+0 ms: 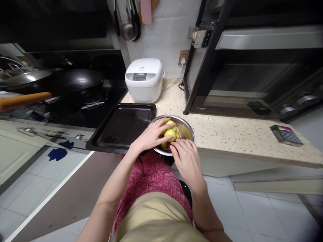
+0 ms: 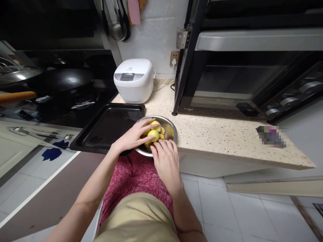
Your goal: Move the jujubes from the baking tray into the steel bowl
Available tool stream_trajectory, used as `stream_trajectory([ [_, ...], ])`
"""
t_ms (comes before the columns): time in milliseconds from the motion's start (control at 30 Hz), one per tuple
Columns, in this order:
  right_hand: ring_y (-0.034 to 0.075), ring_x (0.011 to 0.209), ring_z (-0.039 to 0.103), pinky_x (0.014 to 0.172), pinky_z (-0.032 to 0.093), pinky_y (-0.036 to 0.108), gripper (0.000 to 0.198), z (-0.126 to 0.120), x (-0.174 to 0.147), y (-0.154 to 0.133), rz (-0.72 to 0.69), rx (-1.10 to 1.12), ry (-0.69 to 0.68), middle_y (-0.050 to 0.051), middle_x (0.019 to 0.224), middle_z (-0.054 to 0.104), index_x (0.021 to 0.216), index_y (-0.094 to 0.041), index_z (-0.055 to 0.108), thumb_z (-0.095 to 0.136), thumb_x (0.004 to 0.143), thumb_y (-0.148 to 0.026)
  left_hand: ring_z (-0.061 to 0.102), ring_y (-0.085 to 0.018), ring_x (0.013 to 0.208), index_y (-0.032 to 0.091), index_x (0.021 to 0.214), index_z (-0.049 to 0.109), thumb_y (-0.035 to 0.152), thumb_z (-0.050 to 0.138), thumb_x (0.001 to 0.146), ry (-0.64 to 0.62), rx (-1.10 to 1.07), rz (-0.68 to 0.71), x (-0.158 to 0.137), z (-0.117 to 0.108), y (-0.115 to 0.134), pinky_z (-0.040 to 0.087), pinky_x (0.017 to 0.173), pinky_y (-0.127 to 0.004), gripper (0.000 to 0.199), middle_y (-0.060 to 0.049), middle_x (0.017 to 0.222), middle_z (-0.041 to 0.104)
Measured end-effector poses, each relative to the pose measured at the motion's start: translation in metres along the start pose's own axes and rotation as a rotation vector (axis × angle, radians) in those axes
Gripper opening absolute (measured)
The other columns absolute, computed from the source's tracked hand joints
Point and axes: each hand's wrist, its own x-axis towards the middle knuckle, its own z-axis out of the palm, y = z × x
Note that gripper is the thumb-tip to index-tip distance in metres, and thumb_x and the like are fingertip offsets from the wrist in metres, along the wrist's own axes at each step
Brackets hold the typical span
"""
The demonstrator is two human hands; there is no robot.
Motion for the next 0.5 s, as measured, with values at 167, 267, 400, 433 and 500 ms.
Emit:
stream_trajectory([
  [167,0.026,0.109,0.065,0.103,0.045,0.046,0.03,-0.003,0.002,0.0,-0.007,0.015,-0.037,0.009,0.113,0.074,0.109,-0.018,0.07,0.041,0.108,-0.023,0.036,-0.03,0.155,0.027,0.152,0.052,0.053,0.052,0.103,-0.001,0.017,0.008,0.001,0.001,-0.001,0.03,0.128,-0.052,0.055,-0.012,0.165,0.041],
  [267,0.024,0.11,0.066,0.107,0.044,0.045,0.03,-0.005,0.001,-0.002,-0.024,0.051,-0.039,0.008,0.114,0.075,0.108,-0.018,0.071,0.041,0.108,-0.021,0.036,-0.03,0.155,0.026,0.152,0.052,0.052,0.05,0.104,0.0,0.024,0.008,0.001,0.002,0.0,0.03,0.128,-0.051,0.055,-0.012,0.165,0.041],
  [400,0.021,0.115,0.067,0.118,0.04,0.044,0.031,-0.007,-0.004,-0.005,-0.04,0.111,-0.044,0.006,0.118,0.075,0.113,-0.019,0.072,0.042,0.107,-0.019,0.036,-0.03,0.155,0.023,0.153,0.051,0.052,0.049,0.105,-0.01,0.045,-0.009,0.001,0.001,0.002,0.03,0.128,-0.049,0.056,-0.014,0.166,0.04],
  [433,0.02,0.115,0.068,0.12,0.039,0.044,0.031,-0.007,-0.006,-0.006,-0.042,0.124,-0.037,0.006,0.119,0.075,0.115,-0.019,0.072,0.042,0.107,-0.019,0.035,-0.03,0.155,0.024,0.153,0.051,0.052,0.05,0.104,-0.014,0.05,-0.012,0.0,0.001,0.003,0.03,0.128,-0.05,0.056,-0.013,0.166,0.039],
  [500,0.019,0.114,0.069,0.121,0.038,0.045,0.031,-0.006,-0.009,-0.005,-0.041,0.144,-0.013,0.006,0.119,0.076,0.12,-0.018,0.072,0.043,0.107,-0.019,0.034,-0.031,0.156,0.026,0.153,0.051,0.054,0.051,0.103,-0.023,0.058,-0.004,-0.001,0.001,0.004,0.03,0.128,-0.051,0.057,-0.013,0.166,0.039],
])
